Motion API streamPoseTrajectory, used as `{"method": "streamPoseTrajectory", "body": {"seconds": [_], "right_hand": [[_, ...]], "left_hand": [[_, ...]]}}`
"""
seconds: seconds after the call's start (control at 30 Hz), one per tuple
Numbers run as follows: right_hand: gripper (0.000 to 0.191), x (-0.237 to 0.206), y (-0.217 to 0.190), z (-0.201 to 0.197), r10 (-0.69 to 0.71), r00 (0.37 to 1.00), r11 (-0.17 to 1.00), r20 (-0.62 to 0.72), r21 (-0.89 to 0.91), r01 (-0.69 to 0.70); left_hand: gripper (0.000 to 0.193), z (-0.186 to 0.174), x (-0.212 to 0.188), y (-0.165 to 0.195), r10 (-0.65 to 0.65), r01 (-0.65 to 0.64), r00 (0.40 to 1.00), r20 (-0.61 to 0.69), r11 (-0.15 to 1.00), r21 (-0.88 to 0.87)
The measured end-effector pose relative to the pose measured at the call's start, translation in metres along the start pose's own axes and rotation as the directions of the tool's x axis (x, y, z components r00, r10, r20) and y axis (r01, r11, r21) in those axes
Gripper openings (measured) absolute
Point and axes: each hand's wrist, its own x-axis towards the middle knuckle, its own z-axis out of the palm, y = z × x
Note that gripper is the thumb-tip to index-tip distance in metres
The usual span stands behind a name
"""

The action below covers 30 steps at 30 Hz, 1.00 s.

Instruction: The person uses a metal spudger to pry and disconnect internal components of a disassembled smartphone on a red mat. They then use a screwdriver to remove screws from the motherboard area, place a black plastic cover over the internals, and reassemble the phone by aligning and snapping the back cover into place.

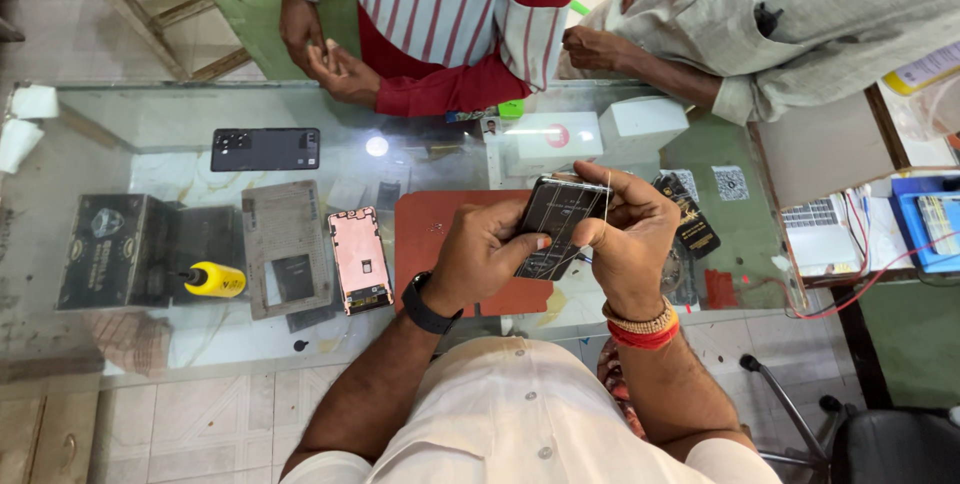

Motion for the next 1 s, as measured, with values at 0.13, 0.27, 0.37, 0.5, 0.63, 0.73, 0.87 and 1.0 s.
{"method": "streamPoseTrajectory", "body": {"seconds": [0.13, 0.27, 0.37, 0.5, 0.63, 0.73, 0.87, 1.0], "right_hand": [[0.066, -0.002, -0.005, -0.001, 0.002, 1.0, 0.99, 0.0, -0.139, -0.002], [0.057, -0.001, -0.004, -0.003, -0.001, 0.998, 0.966, 0.057, -0.257, 0.015], [0.053, -0.002, -0.004, -0.003, 0.079, 0.995, 0.97, 0.059, -0.234, -0.063], [0.042, -0.002, -0.009, -0.005, 0.111, 0.983, 0.936, 0.149, -0.347, -0.053], [0.033, 0.005, -0.028, -0.013, 0.065, 0.933, 0.812, 0.353, -0.563, 0.156], [0.036, 0.005, -0.043, -0.018, 0.007, 0.87, 0.692, 0.493, -0.63, 0.351], [0.059, -0.01, -0.051, -0.024, -0.056, 0.888, 0.697, 0.456, -0.619, 0.362], [0.065, -0.035, -0.029, -0.024, 0.169, 0.967, 0.984, 0.189, -0.08, -0.157]], "left_hand": [[0.012, 0.0, -0.001, 0.006, 0.064, -0.067, 0.998, 0.022, 0.988, 0.14], [0.011, 0.0, -0.003, 0.009, 0.083, -0.086, 0.996, 0.021, 0.958, 0.274], [0.012, -0.001, -0.006, 0.009, 0.071, -0.075, 0.997, 0.023, 0.953, 0.294], [0.014, -0.004, -0.008, 0.008, 0.105, -0.104, 0.994, 0.008, 0.96, 0.262], [0.015, -0.008, -0.009, 0.008, 0.145, -0.145, 0.989, 0.025, 0.942, 0.303], [0.016, -0.009, -0.01, 0.01, 0.163, -0.168, 0.985, 0.048, 0.89, 0.424], [0.023, -0.012, -0.005, 0.014, 0.422, -0.448, 0.886, 0.19, 0.679, 0.582], [0.017, -0.018, -0.003, 0.021, 0.524, -0.582, 0.777, 0.349, 0.387, 0.715]]}}
